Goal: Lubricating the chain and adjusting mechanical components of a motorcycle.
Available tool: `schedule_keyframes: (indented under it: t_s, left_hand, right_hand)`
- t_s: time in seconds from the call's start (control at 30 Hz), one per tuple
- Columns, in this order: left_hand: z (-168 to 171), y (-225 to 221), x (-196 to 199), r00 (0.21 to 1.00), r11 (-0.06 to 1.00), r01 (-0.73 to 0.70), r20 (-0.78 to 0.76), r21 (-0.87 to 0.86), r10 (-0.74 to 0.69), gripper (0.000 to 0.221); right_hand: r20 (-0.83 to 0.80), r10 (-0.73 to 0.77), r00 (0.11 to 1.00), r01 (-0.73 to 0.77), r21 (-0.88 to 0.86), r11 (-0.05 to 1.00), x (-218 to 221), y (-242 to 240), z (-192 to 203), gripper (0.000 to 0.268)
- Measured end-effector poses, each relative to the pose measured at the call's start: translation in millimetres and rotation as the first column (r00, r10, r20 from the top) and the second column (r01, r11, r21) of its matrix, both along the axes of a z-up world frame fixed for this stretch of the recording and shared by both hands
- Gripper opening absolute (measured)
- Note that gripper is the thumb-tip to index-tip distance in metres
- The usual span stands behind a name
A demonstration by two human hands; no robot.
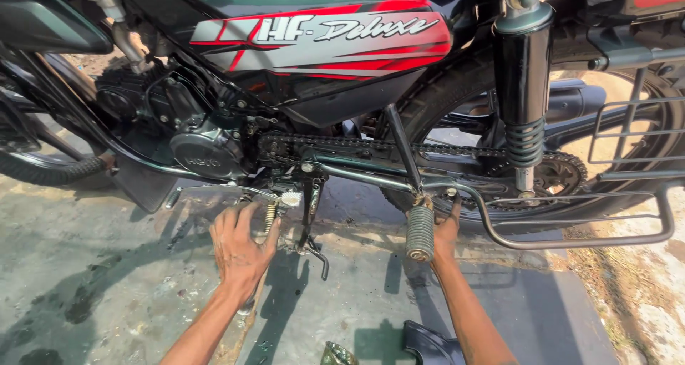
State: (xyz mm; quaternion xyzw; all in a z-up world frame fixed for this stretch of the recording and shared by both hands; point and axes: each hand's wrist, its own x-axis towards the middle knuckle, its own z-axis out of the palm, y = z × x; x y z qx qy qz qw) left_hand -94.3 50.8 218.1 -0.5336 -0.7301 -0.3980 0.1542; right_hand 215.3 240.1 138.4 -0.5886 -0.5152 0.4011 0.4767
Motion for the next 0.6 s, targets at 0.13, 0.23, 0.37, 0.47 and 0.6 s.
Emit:
schedule_keyframes:
  t_s: [0.13,0.23,0.37,0.47,0.6]
  left_hand:
    - [25.9,5.3,-14.8,0.95,0.982,-0.168,0.282,0.092,0.136,0.072]
    - [86.6,11.4,-77.4,0.895,0.834,-0.32,0.432,0.45,0.11,0.109]
    - [155.1,10.5,-165.0,0.806,0.478,-0.562,0.576,0.675,0.134,0.094]
    - [158.8,6.8,-125.7,0.823,0.53,-0.509,0.565,0.678,0.069,0.081]
    - [79.4,4.6,-47.5,0.988,0.896,-0.059,0.155,0.44,-0.011,0.059]
  right_hand:
    - [-0.977,-0.106,0.185,-0.461,-0.182,0.869,43.0,108.8,-135.4,0.103]
    - [-0.957,0.29,0.0,-0.611,0.23,0.758,64.3,146.1,-220.2,0.105]
    - [-0.94,0.299,0.164,-0.68,0.112,0.724,70.6,143.7,-234.1,0.106]
    - [-0.873,0.301,0.382,-0.633,-0.01,0.774,56.4,116.4,-162.6,0.109]
    - [-0.668,0.219,0.711,-0.424,-0.159,0.892,42.9,76.2,-102.1,0.113]
